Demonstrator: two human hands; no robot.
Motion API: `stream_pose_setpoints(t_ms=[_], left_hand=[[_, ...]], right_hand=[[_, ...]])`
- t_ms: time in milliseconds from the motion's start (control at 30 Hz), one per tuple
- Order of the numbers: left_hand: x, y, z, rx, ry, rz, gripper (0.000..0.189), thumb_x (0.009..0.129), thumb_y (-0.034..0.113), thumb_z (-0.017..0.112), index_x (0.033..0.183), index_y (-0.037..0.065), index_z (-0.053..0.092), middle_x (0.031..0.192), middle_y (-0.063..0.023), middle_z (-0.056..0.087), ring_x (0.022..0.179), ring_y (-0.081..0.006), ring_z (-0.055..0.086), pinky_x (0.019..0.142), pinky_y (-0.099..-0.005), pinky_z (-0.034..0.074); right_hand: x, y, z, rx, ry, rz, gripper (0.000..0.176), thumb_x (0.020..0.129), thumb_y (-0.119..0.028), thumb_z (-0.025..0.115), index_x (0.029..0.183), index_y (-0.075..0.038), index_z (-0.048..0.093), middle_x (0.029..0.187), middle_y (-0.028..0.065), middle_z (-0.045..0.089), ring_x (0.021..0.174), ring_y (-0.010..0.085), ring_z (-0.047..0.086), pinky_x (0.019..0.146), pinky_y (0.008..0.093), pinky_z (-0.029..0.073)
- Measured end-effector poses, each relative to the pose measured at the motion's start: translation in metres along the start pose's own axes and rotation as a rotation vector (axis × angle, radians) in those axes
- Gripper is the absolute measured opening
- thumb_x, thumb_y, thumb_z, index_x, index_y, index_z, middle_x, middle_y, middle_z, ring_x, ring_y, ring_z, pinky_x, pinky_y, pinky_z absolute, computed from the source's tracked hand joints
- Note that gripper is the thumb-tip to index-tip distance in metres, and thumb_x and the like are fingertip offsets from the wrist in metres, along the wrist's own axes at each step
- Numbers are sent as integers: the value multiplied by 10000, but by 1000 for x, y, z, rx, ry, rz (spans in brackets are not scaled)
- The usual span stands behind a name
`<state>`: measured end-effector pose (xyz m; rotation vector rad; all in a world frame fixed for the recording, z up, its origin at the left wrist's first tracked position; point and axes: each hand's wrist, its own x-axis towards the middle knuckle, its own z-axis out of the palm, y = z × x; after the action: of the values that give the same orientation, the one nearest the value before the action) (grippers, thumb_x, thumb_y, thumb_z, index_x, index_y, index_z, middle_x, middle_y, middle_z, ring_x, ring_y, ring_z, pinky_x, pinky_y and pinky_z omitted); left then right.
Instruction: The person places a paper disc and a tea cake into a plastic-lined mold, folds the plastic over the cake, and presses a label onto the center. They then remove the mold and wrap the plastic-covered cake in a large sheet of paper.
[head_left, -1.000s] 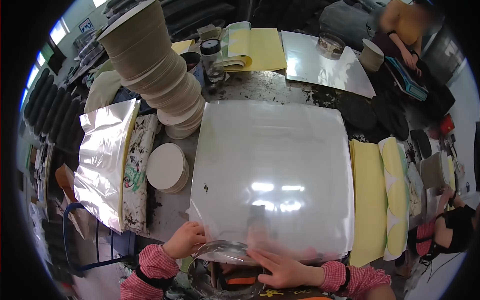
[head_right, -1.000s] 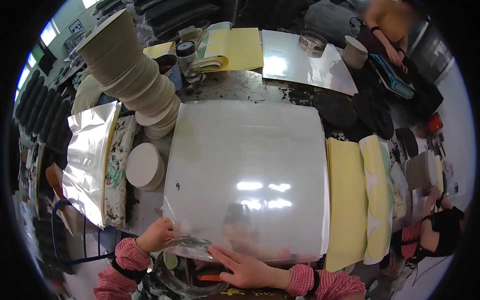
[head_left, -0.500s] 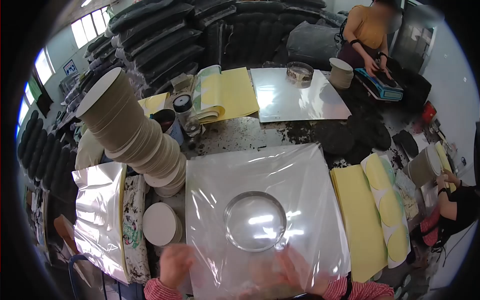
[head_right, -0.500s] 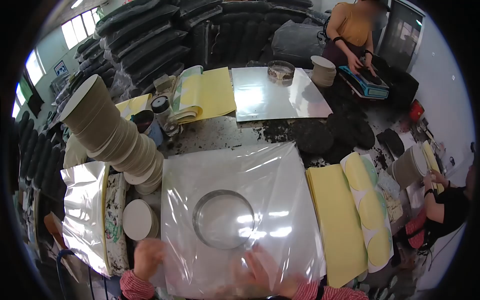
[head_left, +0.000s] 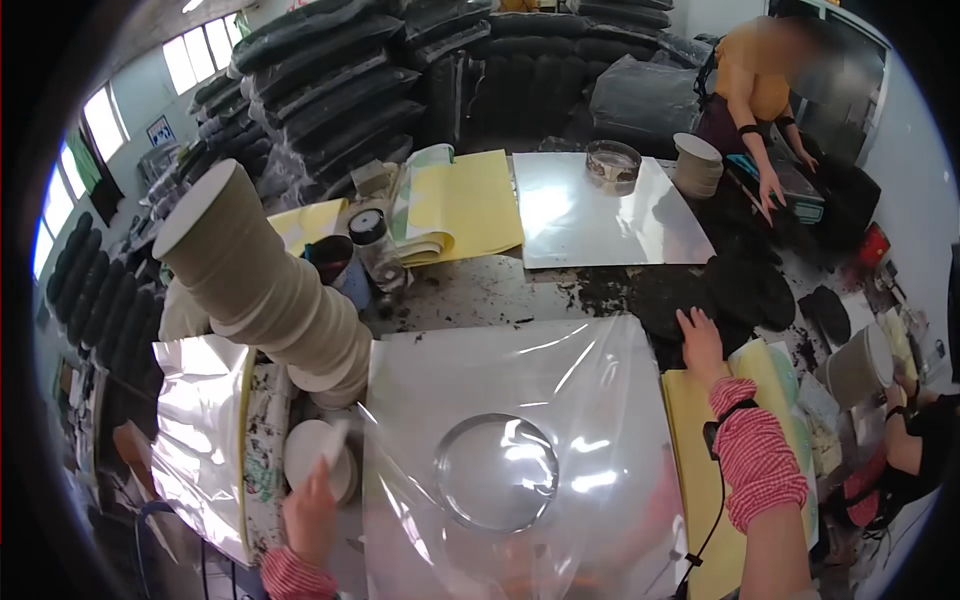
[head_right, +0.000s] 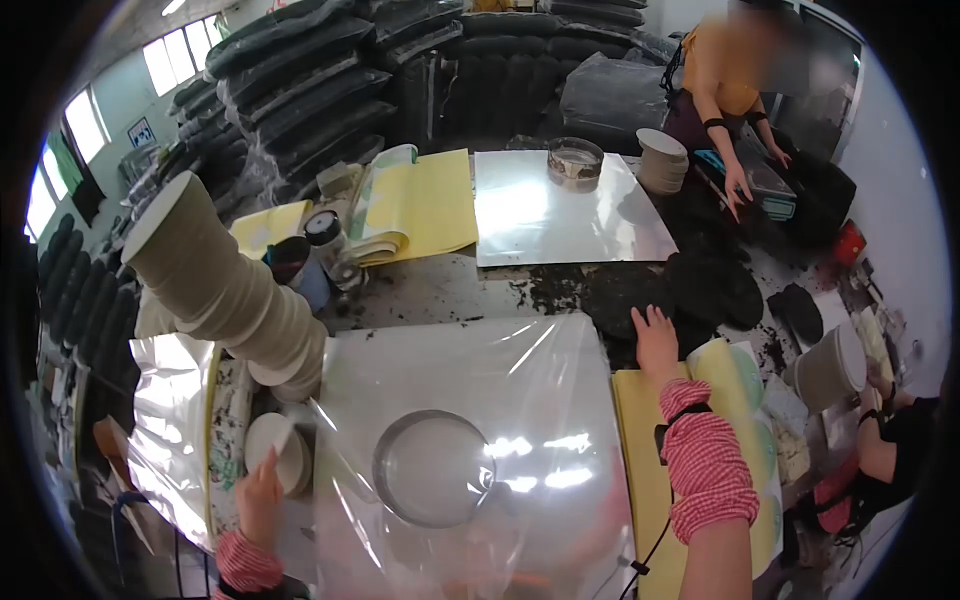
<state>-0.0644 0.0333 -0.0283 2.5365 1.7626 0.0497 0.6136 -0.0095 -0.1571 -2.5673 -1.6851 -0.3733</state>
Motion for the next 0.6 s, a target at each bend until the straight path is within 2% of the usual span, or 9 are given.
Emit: stream_pose_setpoints(t_ms=[67, 133, 200, 267, 333, 367, 400, 500, 600], left_hand=[[-6, 47, -4, -160, 468, 478, 467, 850, 6, 550, 1316, -18, 553, 1206, -191, 656, 1062, -342, 661, 928, -423, 525], [-8, 99, 9, -220, 391, 691, 461, 849, 6, 556, 1310, 9, 578, 1281, -156, 630, 1189, -322, 611, 1016, -431, 484], [3, 121, 48, -266, 79, 842, 468, 921, 161, 582, 1368, 34, 534, 1382, -173, 553, 1303, -341, 518, 1089, -431, 414], [4, 129, 41, -346, -22, 821, 538, 936, 288, 572, 1413, 55, 486, 1445, -184, 479, 1359, -345, 447, 1119, -475, 358], [13, 138, 26, -418, -167, 794, 622, 951, 414, 562, 1458, 76, 437, 1509, -194, 405, 1416, -349, 377, 1149, -518, 302], [29, 152, 16, -176, -162, 837, 694, 946, 495, 526, 1489, 88, 384, 1550, -199, 325, 1452, -358, 293, 1153, -578, 232], [37, 162, 11, 68, -145, 877, 767, 940, 576, 491, 1521, 101, 331, 1590, -204, 245, 1487, -367, 210, 1157, -637, 162], [64, 173, 68, 17, -165, 942, 791, 942, 562, 495, 1529, 72, 294, 1603, -250, 151, 1492, -430, 134, 1089, -742, 129], [64, 179, 91, -4, -258, 876, 814, 940, 572, 484, 1552, 92, 244, 1608, -250, 136, 1496, -417, 140, 1088, -747, 116]], right_hand=[[1, -1, -15, 216, 189, 35, 507, 907, -54, 554, 1408, -111, 501, 1359, 219, 552, 1288, 365, 506, 1085, 468, 396], [-6, -15, -36, 568, 397, 145, 422, 957, -77, 536, 1378, -62, 517, 1276, 228, 603, 1192, 367, 576, 1014, 409, 449], [-22, -29, -55, 703, 460, 145, 385, 977, -90, 533, 1358, -34, 527, 1235, 202, 630, 1123, 320, 610, 970, 364, 460], [-28, -42, -86, 847, 553, 141, 353, 997, -103, 530, 1337, -7, 537, 1194, 175, 656, 1055, 273, 645, 927, 318, 471], [-52, -64, -118, 1236, 361, 138, 331, 1021, -127, 517, 1311, 31, 543, 1172, 97, 661, 994, 139, 608, 890, 256, 444], [-54, -81, -128, 1402, 437, 62, 335, 1032, -163, 517, 1300, 35, 551, 1144, 34, 646, 967, 55, 541, 872, 223, 430], [-58, -95, -132, 1403, 426, 63, 335, 1032, -163, 517, 1300, 35, 551, 1144, 34, 646, 967, 55, 541, 872, 223, 430], [-65, -122, -148, 1625, 281, 142, 343, 1036, -181, 519, 1312, 21, 547, 1150, 37, 644, 980, 70, 550, 877, 233, 437], [-85, -135, -157, 1786, 74, 276, 334, 1040, -200, 517, 1307, -4, 559, 1176, 50, 630, 988, 85, 554, 864, 250, 461]])
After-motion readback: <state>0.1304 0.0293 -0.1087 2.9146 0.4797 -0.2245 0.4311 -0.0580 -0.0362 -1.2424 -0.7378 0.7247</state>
